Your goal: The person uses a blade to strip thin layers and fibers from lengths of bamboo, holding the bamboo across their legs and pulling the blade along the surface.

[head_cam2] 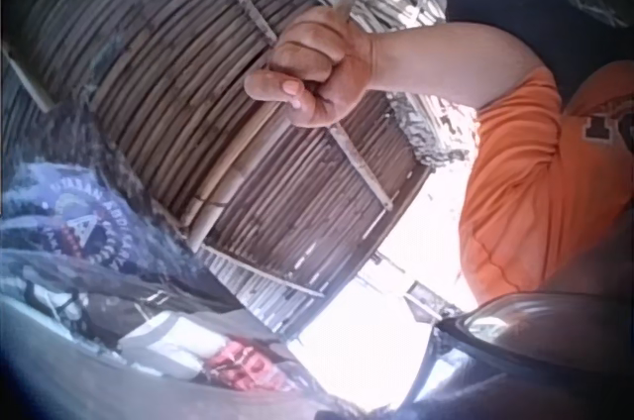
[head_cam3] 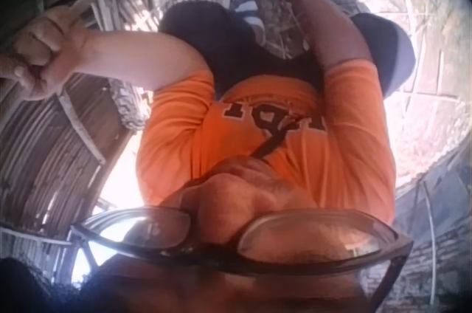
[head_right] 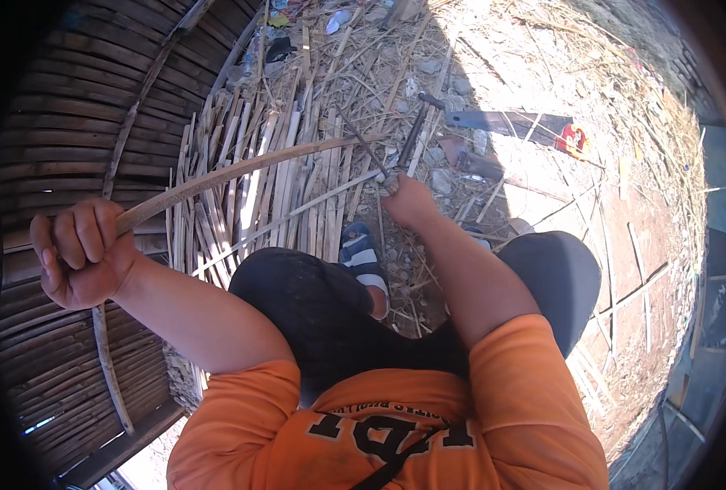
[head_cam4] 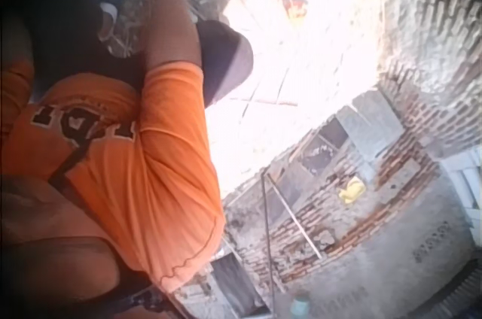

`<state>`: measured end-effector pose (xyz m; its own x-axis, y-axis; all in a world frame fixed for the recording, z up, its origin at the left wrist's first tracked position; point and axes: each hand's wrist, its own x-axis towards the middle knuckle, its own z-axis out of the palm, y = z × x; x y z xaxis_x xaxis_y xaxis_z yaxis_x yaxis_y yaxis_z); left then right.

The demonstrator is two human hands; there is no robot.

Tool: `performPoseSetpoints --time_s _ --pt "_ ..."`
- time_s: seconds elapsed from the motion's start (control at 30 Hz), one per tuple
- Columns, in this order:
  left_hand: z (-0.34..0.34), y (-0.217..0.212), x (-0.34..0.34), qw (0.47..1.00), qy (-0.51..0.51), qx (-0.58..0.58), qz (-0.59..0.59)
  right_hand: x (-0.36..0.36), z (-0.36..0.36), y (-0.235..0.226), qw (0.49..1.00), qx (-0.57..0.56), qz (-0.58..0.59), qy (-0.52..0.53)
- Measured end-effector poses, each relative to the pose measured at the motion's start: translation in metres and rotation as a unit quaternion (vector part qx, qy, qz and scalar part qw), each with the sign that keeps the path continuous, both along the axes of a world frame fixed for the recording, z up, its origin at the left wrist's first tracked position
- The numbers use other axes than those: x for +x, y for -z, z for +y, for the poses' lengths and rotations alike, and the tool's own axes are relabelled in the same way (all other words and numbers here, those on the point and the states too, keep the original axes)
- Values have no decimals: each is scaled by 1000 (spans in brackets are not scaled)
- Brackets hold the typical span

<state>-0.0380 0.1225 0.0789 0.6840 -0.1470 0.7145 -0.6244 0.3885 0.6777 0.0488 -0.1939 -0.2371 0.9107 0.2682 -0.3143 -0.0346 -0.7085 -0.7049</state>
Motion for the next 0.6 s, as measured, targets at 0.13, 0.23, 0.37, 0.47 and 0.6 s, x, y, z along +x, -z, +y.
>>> performPoseSetpoints --time_s 0.13,0.23,0.37,0.47,0.6 --pt "-2 3 -1 1000 -17 -21 11 -13 28 -50 996 71 -10 -52" --pt "-12 -1 -2 998 -34 -41 24 -23 35 -55 994 89 -26 -50" --pt "-13 -1 0 997 -47 -53 24 -15 11 22 999 -11 -36 38" --pt "-11 -1 0 994 -74 -77 30 -10 9 5 999 7 -46 3" --pt "-17 -5 5 992 -86 -90 31 -21 37 -50 992 110 -36 -59"
